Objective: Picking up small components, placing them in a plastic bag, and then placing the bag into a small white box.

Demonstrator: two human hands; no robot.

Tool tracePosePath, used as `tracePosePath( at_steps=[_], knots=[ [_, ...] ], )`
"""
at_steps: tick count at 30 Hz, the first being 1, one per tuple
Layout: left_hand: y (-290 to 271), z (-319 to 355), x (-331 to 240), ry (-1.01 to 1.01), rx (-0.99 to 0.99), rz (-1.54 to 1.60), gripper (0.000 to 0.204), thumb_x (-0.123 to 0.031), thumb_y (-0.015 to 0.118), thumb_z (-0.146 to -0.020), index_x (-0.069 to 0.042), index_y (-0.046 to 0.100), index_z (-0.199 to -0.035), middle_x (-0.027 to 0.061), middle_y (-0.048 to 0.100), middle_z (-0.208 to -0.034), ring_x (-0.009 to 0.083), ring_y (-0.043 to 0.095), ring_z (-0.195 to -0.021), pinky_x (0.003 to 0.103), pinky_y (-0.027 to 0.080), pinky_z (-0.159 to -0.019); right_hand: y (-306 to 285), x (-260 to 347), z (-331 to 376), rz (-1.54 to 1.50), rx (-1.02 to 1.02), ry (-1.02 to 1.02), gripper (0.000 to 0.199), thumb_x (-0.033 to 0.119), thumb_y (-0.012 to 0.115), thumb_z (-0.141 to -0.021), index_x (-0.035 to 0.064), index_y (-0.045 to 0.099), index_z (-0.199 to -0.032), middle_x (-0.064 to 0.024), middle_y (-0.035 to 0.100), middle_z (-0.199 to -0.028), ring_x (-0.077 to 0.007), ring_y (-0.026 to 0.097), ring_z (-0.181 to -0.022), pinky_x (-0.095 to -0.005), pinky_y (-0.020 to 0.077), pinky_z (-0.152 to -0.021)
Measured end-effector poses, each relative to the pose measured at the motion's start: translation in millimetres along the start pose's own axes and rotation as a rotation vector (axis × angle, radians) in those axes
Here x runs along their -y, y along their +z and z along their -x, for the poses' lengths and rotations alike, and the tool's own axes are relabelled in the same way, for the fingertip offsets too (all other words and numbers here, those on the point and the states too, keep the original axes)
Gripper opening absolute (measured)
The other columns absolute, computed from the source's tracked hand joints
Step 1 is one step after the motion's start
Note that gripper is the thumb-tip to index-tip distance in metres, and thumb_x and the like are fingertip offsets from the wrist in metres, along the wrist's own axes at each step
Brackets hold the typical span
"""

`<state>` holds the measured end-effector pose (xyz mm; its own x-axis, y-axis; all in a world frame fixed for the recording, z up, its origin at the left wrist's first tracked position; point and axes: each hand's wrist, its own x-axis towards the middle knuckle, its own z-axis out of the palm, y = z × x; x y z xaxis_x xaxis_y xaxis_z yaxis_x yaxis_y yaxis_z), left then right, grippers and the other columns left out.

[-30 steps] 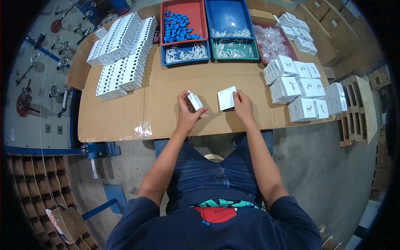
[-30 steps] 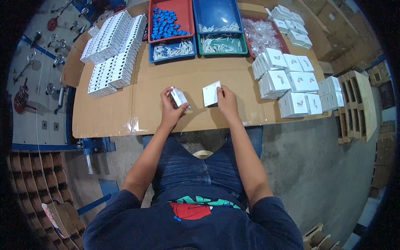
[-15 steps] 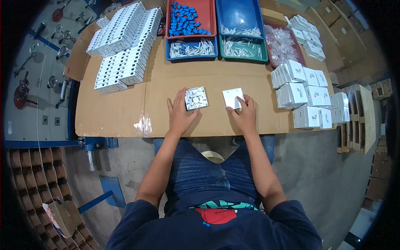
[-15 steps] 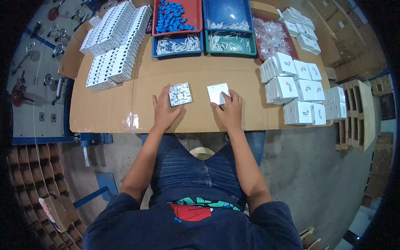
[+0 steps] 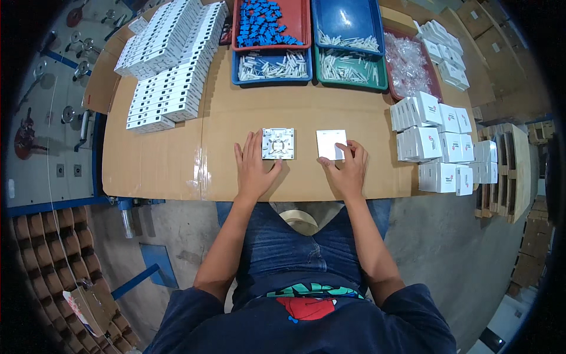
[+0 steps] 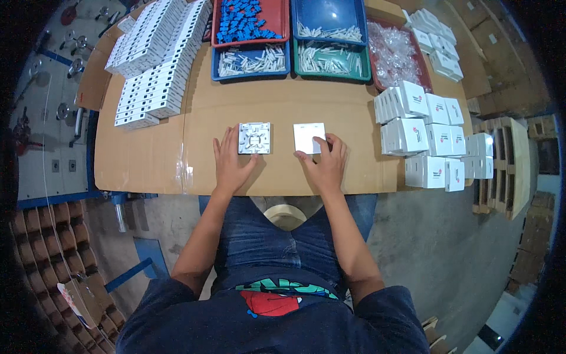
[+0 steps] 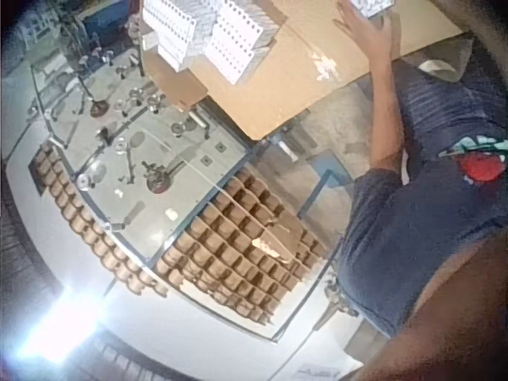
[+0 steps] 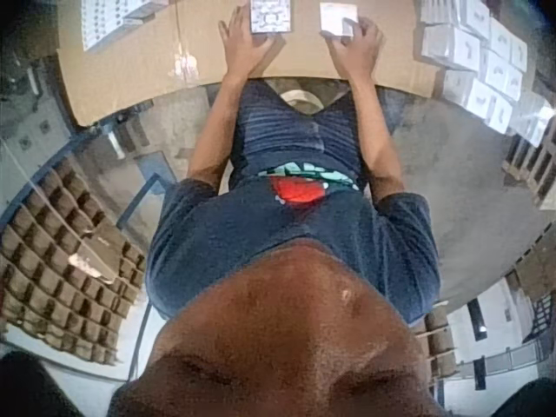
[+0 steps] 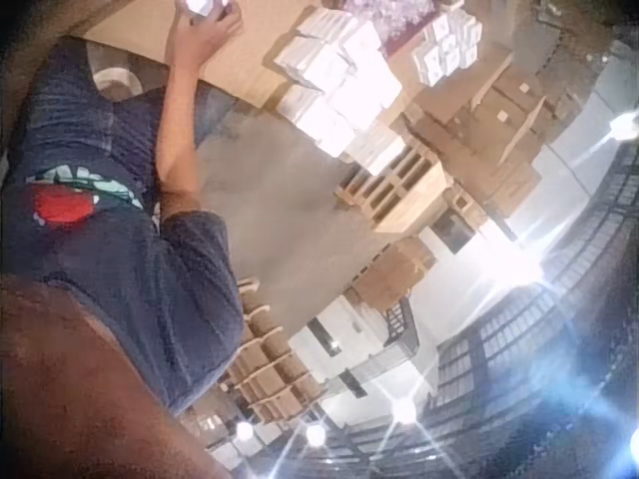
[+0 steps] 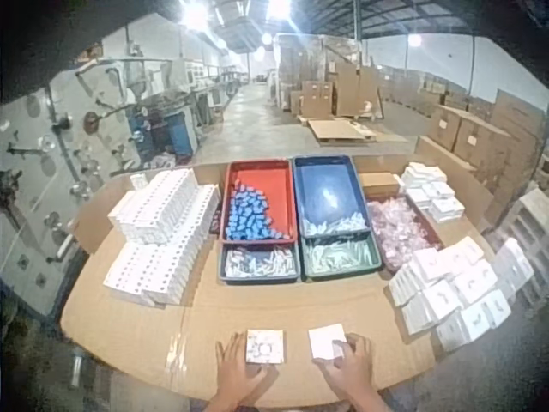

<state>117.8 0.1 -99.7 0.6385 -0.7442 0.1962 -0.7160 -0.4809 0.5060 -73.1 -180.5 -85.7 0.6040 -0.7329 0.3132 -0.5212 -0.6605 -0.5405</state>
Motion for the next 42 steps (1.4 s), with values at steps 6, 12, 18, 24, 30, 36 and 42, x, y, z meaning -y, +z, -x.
tracePosePath(
  at_steps=[6, 12, 18, 24, 30, 36, 42],
  knots=[
    [-0.3, -2.3, -1.9, -0.022, 0.023, -0.02, 0.097, -0.042, 0.075, -0.082, -0.003, 0.03, -0.159, 0.0159, 0.04, -0.16, 0.0328, 0.031, -0.153, 0.062, 0.009, -0.125, -2.9, 3.1, -2.8, -0.01, 0.006, 0.041, 0.056, 0.041, 0.09, -0.073, 0.0078, 0.07, -0.114, -0.014, 0.055, -0.126, -0.0348, 0.051, -0.117, -0.0461, 0.0447, -0.101],
    [1.6, -4.6, -6.2, -0.046, 0.033, -0.069, 0.103, -0.052, 0.076, -0.081, 0.0, 0.03, -0.157, 0.0168, 0.041, -0.159, 0.0326, 0.032, -0.152, 0.062, 0.01, -0.125, -1.0, 0.5, -3.2, -0.003, 0.011, 0.048, 0.057, 0.043, 0.09, -0.073, 0.0081, 0.07, -0.114, -0.0137, 0.054, -0.125, -0.0344, 0.05, -0.117, -0.0457, 0.0448, -0.101],
    [1.4, -3.7, -6.1, -0.051, 0.043, -0.105, 0.106, -0.056, 0.076, -0.08, 0.0, 0.029, -0.157, 0.0172, 0.04, -0.158, 0.0321, 0.032, -0.152, 0.063, 0.013, -0.124, -0.8, 0.9, -3.5, -0.024, 0.013, 0.063, 0.058, 0.045, 0.089, -0.073, 0.0077, 0.07, -0.114, -0.0135, 0.054, -0.124, -0.0344, 0.05, -0.117, -0.046, 0.0441, -0.101],
    [-0.9, -5.5, -8.6, -0.058, 0.047, -0.116, 0.109, -0.058, 0.076, -0.079, -0.001, 0.028, -0.157, 0.0176, 0.04, -0.158, 0.032, 0.032, -0.152, 0.063, 0.013, -0.124, 0.3, -3.8, -4.0, -0.05, -0.019, 0.057, 0.047, 0.035, 0.085, -0.081, 0.0072, 0.069, -0.115, -0.0138, 0.057, -0.124, -0.0346, 0.052, -0.116, -0.0455, 0.0449, -0.1],
    [-2.2, -8.2, -15.7, -0.051, 0.047, -0.07, 0.109, -0.058, 0.078, -0.079, -0.001, 0.029, -0.158, 0.0177, 0.042, -0.156, 0.0327, 0.033, -0.151, 0.062, 0.014, -0.124, -11.3, -18.8, -4.4, -0.305, -0.042, 0.18, 0.033, 0.017, 0.073, -0.091, 0.0033, 0.065, -0.12, -0.0147, 0.061, -0.126, -0.0328, 0.059, -0.115, -0.0411, 0.049, -0.098],
    [-8.1, -6.5, -16.1, -0.095, 0.056, -0.034, 0.111, -0.057, 0.081, -0.076, -0.002, 0.031, -0.157, 0.016, 0.042, -0.157, 0.0319, 0.033, -0.151, 0.061, 0.012, -0.124, -99.4, -5.2, -81.4, -0.381, 0.022, 0.199, 0.032, 0.02, 0.07, -0.096, 0.0032, 0.067, -0.123, -0.0161, 0.072, -0.115, -0.0284, 0.07, -0.109, -0.0379, 0.0527, -0.094],
    [-6.6, -8.9, -21.9, -0.07, 0.053, -0.048, 0.115, -0.056, 0.085, -0.071, -0.003, 0.03, -0.157, 0.0159, 0.042, -0.156, 0.0317, 0.032, -0.151, 0.06, 0.011, -0.124, -180.1, -69.4, -217.8, -0.109, -0.103, 0.001, 0.03, 0.017, 0.065, -0.096, 0.003, 0.068, -0.122, -0.0187, 0.073, -0.115, -0.0344, 0.07, -0.108, -0.0419, 0.0535, -0.093]
  ],
)
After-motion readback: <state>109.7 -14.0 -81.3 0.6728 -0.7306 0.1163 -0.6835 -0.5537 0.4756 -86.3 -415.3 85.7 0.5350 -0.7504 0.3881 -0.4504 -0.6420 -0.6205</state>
